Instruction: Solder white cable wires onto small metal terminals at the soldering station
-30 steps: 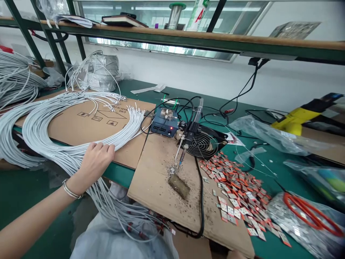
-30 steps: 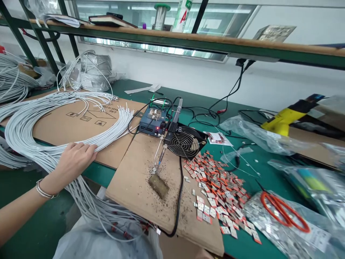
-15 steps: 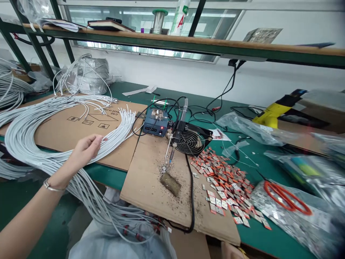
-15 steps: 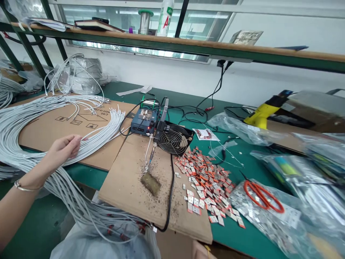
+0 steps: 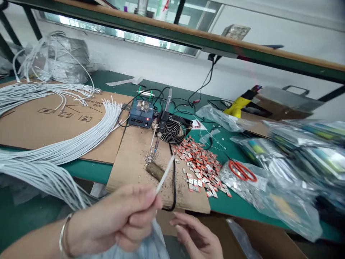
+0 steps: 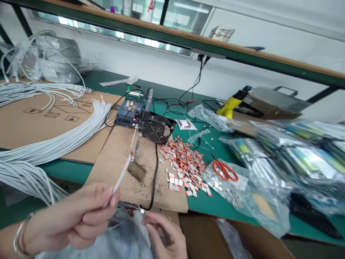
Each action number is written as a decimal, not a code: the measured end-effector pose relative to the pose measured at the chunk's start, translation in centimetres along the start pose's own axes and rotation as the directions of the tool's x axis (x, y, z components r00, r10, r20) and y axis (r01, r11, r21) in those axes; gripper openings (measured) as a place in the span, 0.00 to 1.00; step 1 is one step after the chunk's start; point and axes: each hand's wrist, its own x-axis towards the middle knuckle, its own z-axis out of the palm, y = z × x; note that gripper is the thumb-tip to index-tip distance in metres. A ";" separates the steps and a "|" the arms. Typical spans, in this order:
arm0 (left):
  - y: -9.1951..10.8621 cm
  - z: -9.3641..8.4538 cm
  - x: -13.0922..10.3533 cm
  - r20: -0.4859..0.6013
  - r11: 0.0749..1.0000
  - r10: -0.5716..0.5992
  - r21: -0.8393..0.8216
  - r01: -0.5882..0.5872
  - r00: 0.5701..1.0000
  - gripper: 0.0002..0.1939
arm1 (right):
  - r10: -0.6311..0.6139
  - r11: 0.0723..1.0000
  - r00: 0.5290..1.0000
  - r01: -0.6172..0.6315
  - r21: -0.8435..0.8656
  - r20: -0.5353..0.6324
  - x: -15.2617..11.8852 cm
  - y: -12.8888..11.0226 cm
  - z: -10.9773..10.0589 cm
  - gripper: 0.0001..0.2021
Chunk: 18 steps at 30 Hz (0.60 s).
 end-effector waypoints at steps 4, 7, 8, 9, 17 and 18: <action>-5.8 -4.3 -0.4 -0.178 0.986 -0.080 0.129 0.104 0.981 0.18 | 0.036 0.996 0.992 -0.046 0.082 0.119 0.5 -1.9 2.3 0.12; -7.6 -6.1 -1.0 -0.253 0.954 -0.067 0.268 0.137 0.965 0.22 | 0.062 0.981 0.986 -0.090 0.172 0.157 1.3 -2.8 3.8 0.11; -8.0 -6.4 -1.2 -0.274 0.941 -0.053 0.309 0.140 0.960 0.23 | 0.086 0.979 0.985 -0.112 0.172 0.152 1.5 -2.9 4.2 0.09; -8.2 -6.6 -1.3 -0.292 0.925 -0.031 0.355 0.139 0.956 0.24 | 0.106 0.978 0.983 -0.131 0.165 0.149 1.6 -3.0 4.6 0.07; -8.4 -5.6 -0.2 -0.323 0.799 0.197 0.600 0.039 0.925 0.25 | 0.047 0.985 0.974 -0.082 0.152 0.220 1.5 -3.4 4.9 0.05; -8.5 -5.5 0.2 -0.313 0.790 0.244 0.613 -0.001 0.918 0.23 | 0.041 0.986 0.974 -0.076 0.151 0.224 1.4 -3.5 4.9 0.05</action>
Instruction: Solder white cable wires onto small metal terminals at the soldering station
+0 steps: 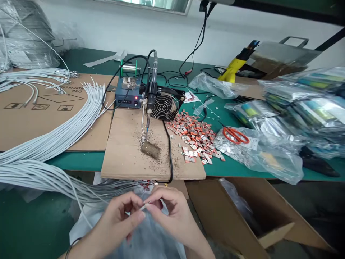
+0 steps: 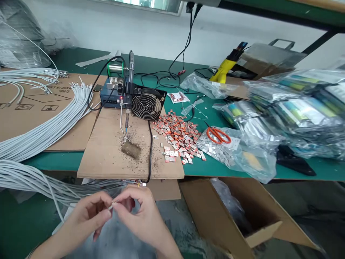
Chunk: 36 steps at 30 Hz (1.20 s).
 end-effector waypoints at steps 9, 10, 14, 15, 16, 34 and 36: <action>-0.2 0.4 0.6 -0.107 0.698 0.564 0.592 -0.404 0.819 0.07 | 0.192 0.905 0.980 -0.154 0.397 -0.057 0.0 1.1 1.0 0.10; -0.2 0.4 0.4 -0.102 0.693 0.569 0.594 -0.409 0.816 0.06 | 0.225 0.831 0.974 -0.179 0.526 -0.025 0.1 1.2 0.9 0.14; 0.2 0.1 0.0 -0.153 0.890 0.353 0.360 -0.281 0.923 0.11 | 0.229 0.722 0.938 0.015 0.692 -0.260 0.3 1.2 -0.4 0.17; 0.3 0.1 -0.1 -0.150 0.941 0.264 0.256 -0.221 0.953 0.13 | 0.190 0.800 0.924 0.051 0.598 -0.332 0.2 1.1 -0.8 0.14; 0.5 0.0 -0.2 -0.133 0.971 0.196 0.168 -0.172 0.972 0.15 | 0.142 0.876 0.938 0.030 0.481 -0.317 0.1 1.0 -1.1 0.10; 1.7 -0.3 -0.6 0.068 0.707 0.236 0.672 -0.220 0.969 0.13 | 0.015 1.000 0.987 -0.013 -0.015 0.159 0.8 -0.3 -1.4 0.07; 1.7 -0.2 -0.3 0.052 0.766 0.216 0.610 -0.203 0.975 0.15 | 0.024 0.989 0.997 -0.034 0.147 0.075 0.7 0.3 -0.6 0.08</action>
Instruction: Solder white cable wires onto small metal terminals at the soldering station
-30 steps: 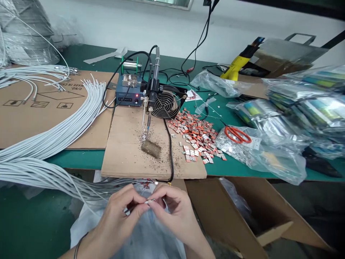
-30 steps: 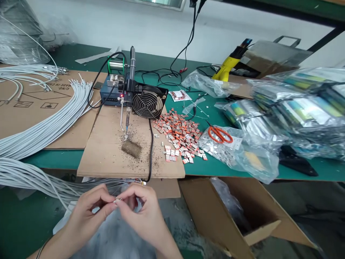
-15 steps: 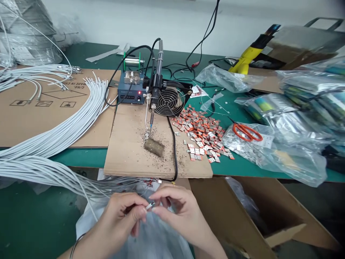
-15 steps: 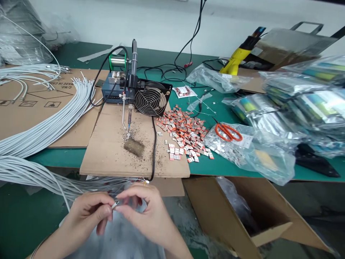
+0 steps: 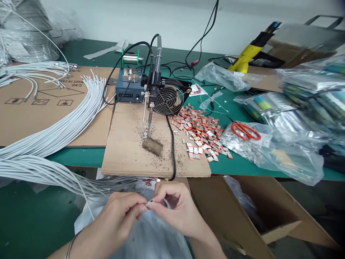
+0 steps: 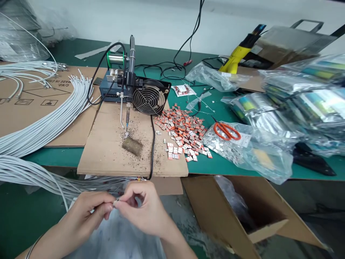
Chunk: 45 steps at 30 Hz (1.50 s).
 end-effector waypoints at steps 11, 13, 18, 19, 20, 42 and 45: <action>-0.4 1.1 0.6 -0.158 0.915 -0.086 -0.403 0.016 0.984 0.10 | -0.332 0.940 0.880 0.280 -0.194 -0.340 -0.8 1.4 2.5 0.07; -0.6 0.9 0.3 -0.178 0.950 -0.032 -0.312 -0.025 0.984 0.09 | -0.295 0.949 0.913 0.244 -0.202 -0.283 -0.7 1.1 2.0 0.06; -1.0 0.5 -0.3 -0.197 0.986 0.154 -0.034 -0.164 0.968 0.08 | -0.105 0.965 0.994 0.094 -0.246 -0.032 -0.2 -0.5 0.1 0.03; -1.0 0.4 -0.4 -0.199 0.983 0.181 -0.007 -0.186 0.963 0.08 | -0.097 0.965 0.995 0.094 -0.246 -0.003 -0.1 -0.8 -0.1 0.04; -0.9 0.4 -0.4 -0.194 0.981 0.190 0.000 -0.194 0.962 0.09 | -0.097 0.966 0.995 0.097 -0.241 0.016 0.0 -1.0 -0.3 0.05; -0.9 -0.1 0.4 -0.120 0.983 0.037 -0.174 -0.057 0.992 0.13 | -0.077 0.980 0.950 0.128 0.151 -0.304 -1.1 0.3 -0.1 0.03; -0.6 -0.8 0.0 0.012 0.991 0.031 -0.134 -0.029 0.999 0.14 | -0.067 0.980 0.998 0.067 -0.185 0.004 -0.8 -1.0 -1.2 0.11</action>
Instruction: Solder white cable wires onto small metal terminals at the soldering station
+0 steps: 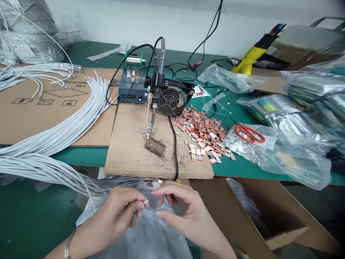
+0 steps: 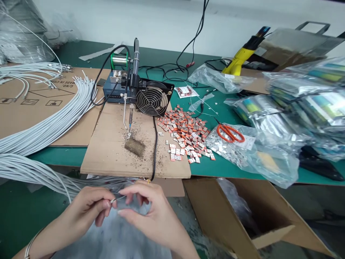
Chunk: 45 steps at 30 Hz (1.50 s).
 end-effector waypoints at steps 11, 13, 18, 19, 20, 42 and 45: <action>1.1 -0.9 0.1 0.143 0.985 -0.099 0.157 0.076 0.985 0.13 | -0.060 0.975 0.979 0.099 -0.197 0.193 1.0 -1.1 -0.1 0.05; 0.9 -1.0 0.5 0.201 0.989 -0.135 -0.026 0.143 0.970 0.13 | -0.086 0.994 0.984 0.095 -0.050 0.158 1.1 -0.5 0.3 0.05; -0.2 -0.2 1.4 0.298 0.825 -0.106 -0.507 0.252 0.949 0.20 | -0.006 0.841 0.996 0.051 0.538 -0.086 0.8 2.1 3.1 0.08; -0.5 0.0 1.5 0.290 0.799 -0.088 -0.551 0.241 0.953 0.21 | 0.031 0.794 0.992 0.050 0.606 -0.122 0.7 2.5 3.8 0.10; -0.7 0.2 1.5 0.283 0.780 -0.076 -0.580 0.233 0.956 0.22 | 0.057 0.763 0.988 0.051 0.645 -0.146 0.5 2.8 4.4 0.11; -0.1 0.8 0.3 -0.129 0.999 0.040 0.021 -0.038 0.991 0.13 | 0.084 0.996 0.993 -0.085 0.000 -0.082 1.0 0.3 1.2 0.04; 0.2 0.9 0.5 -0.139 0.999 0.036 -0.021 -0.039 0.990 0.13 | 0.079 0.996 0.990 -0.072 0.060 -0.114 0.9 0.6 1.7 0.07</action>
